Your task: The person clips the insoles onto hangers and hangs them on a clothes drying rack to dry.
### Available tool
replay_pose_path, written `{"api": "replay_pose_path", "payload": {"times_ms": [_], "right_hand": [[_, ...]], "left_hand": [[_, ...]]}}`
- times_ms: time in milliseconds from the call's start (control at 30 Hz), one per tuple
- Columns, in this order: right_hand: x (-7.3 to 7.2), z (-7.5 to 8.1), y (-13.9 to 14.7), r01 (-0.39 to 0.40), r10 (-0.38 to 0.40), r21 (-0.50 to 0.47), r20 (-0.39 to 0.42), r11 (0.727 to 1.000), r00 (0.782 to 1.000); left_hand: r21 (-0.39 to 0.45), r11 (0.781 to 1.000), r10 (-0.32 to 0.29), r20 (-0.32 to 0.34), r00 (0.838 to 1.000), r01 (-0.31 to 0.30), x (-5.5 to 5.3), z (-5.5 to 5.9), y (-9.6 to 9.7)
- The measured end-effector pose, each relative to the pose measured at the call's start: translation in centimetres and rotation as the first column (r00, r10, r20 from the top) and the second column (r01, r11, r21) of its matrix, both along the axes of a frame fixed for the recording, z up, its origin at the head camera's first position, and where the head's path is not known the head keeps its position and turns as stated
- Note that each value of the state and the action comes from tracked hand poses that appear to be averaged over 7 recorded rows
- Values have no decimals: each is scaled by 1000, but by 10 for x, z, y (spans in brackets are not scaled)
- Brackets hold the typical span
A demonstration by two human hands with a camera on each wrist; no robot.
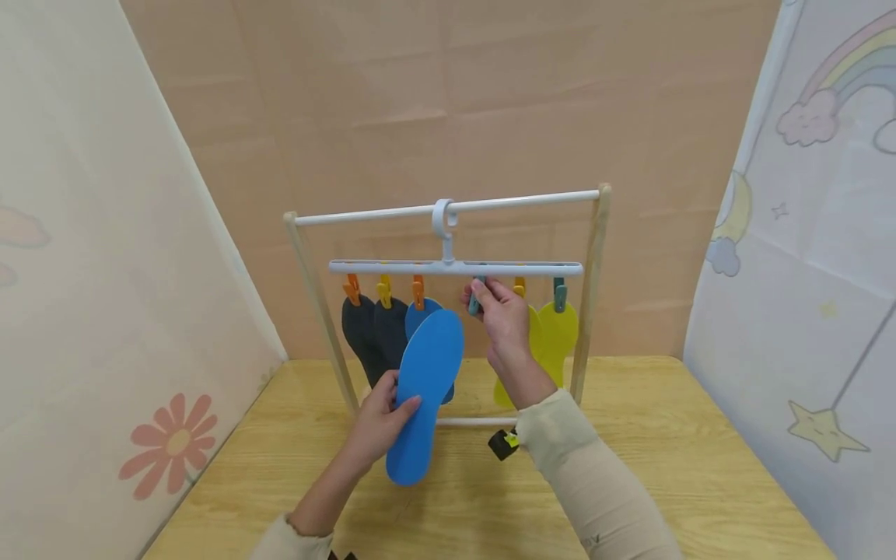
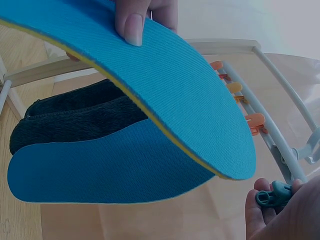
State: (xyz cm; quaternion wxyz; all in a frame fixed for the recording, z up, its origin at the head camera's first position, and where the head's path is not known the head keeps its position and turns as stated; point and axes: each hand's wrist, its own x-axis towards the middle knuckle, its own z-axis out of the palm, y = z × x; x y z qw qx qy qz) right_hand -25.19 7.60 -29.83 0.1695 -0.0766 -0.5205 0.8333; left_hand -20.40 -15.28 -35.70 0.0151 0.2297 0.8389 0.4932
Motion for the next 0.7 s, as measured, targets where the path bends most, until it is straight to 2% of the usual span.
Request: {"api": "replay_pose_path", "payload": {"times_ms": [267,700], "right_hand": [[0,-2,-1,2,-2,-9,6,1000,1000],[1,1,-1,6,-6,15,15,1000,1000]], "left_hand": [[-10,1000,7,27,1000,-6,-3,-5,3],[13,1000,-26,32,999,26,-1,-2,9]]}}
